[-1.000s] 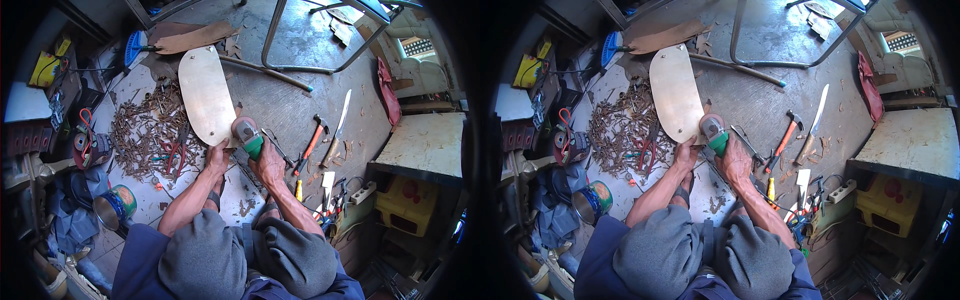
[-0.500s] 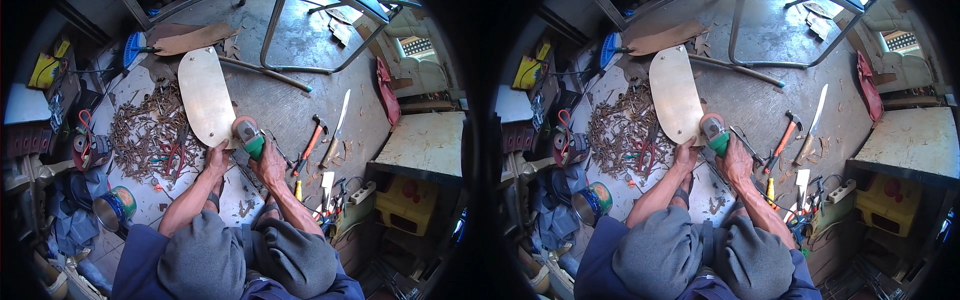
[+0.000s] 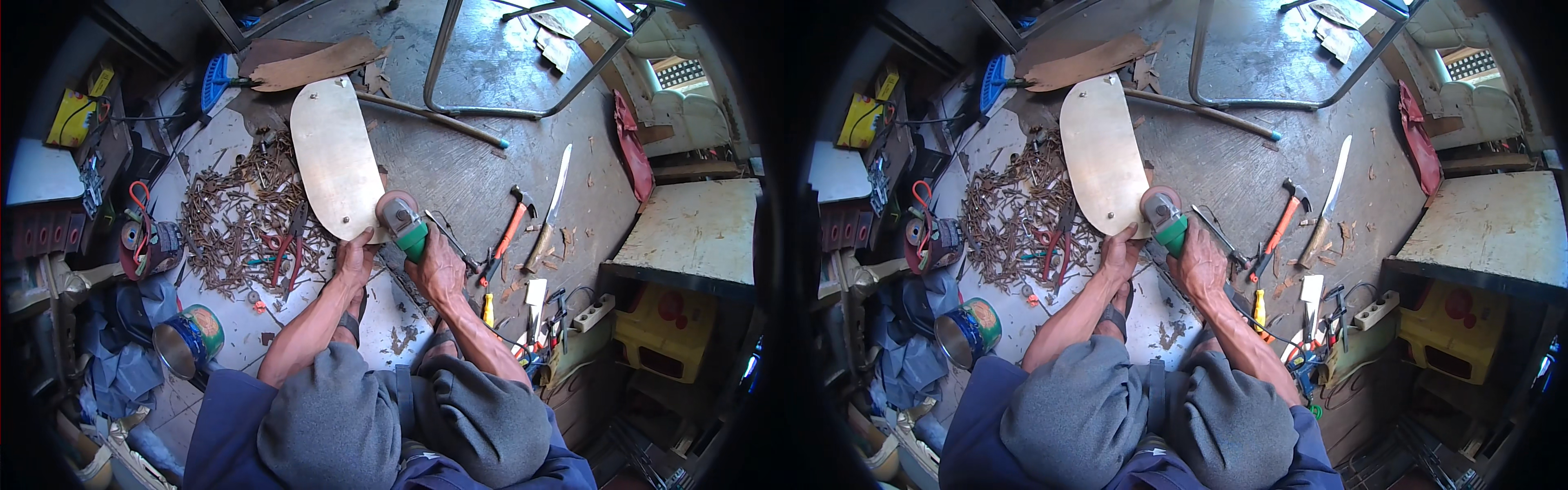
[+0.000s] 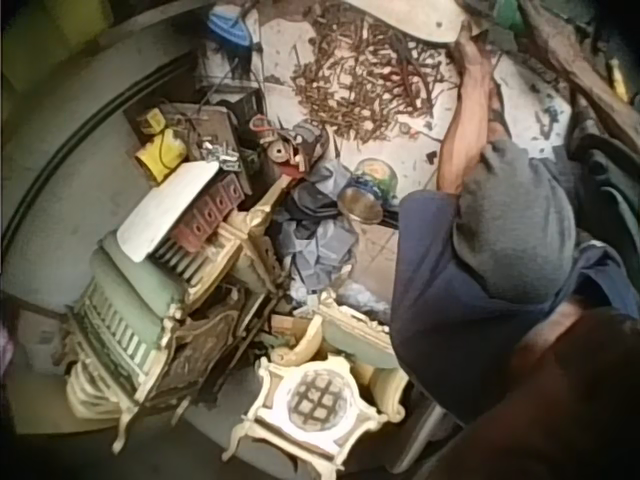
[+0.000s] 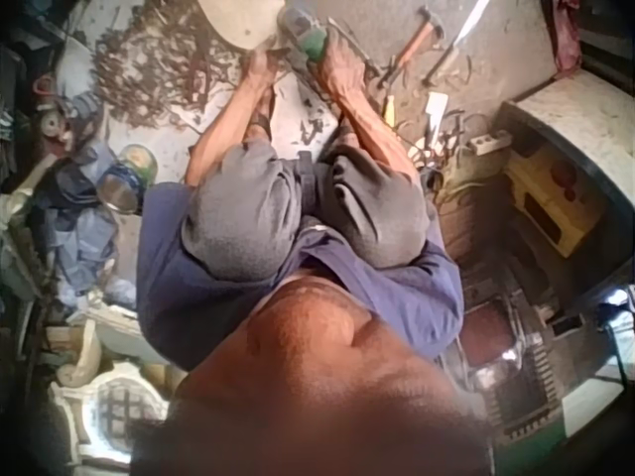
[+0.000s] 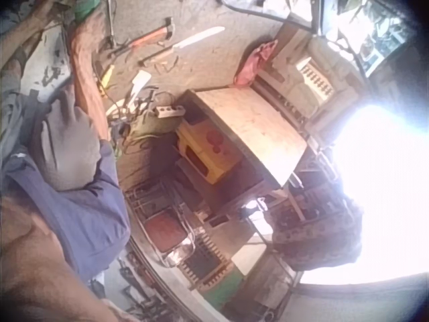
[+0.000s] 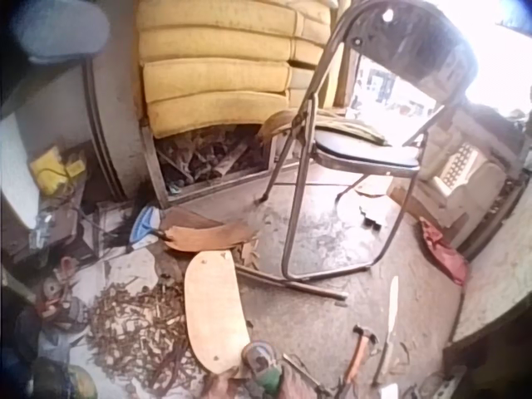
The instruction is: The person prepares a furniture component by hammering nails into a wooden board, using an angle grinder to smooth the edges, and then using a screwdriver to remove or tighten screws.
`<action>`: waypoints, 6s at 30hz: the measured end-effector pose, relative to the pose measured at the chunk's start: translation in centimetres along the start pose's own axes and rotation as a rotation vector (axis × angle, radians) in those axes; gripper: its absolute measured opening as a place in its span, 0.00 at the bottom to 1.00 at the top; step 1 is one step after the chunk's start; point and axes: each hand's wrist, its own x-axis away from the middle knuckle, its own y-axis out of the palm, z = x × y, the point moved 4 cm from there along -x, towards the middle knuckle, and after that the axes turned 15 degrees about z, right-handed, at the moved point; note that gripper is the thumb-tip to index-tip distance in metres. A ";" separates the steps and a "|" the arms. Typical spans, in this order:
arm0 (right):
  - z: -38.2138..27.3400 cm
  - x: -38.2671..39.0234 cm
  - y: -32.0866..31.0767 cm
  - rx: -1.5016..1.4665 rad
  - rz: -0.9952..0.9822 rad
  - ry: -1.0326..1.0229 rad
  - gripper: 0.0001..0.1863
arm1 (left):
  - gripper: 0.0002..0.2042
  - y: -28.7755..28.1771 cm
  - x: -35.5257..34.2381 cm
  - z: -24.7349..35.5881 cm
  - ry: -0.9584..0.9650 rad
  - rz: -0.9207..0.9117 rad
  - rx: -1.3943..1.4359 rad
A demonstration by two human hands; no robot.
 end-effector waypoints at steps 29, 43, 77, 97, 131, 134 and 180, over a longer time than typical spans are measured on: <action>0.6 0.4 -0.1 -0.039 0.002 -0.021 0.46 | 0.23 -0.1 0.0 0.2 -0.010 -0.001 -0.032; 4.4 0.8 -4.1 -0.146 0.085 0.353 0.37 | 0.23 -1.8 5.2 1.1 -0.190 -0.113 -0.147; -0.7 -1.9 -8.2 -0.284 0.047 0.121 0.45 | 0.24 8.5 0.7 18.6 -0.056 -0.397 -0.467; -6.0 -3.0 -8.2 -0.264 0.015 0.017 0.44 | 0.21 7.3 5.8 17.4 -0.103 -0.354 -0.465; -6.1 -2.5 -8.7 -0.209 0.021 0.056 0.40 | 0.18 7.1 6.5 17.1 -0.026 -0.253 -0.481; -6.4 -2.5 -9.0 -0.227 0.019 0.035 0.42 | 0.18 7.6 6.9 17.2 -0.025 -0.271 -0.469; -6.7 -1.4 -9.1 -0.172 -0.006 -0.044 0.40 | 0.21 7.7 8.0 17.3 -0.007 -0.300 -0.465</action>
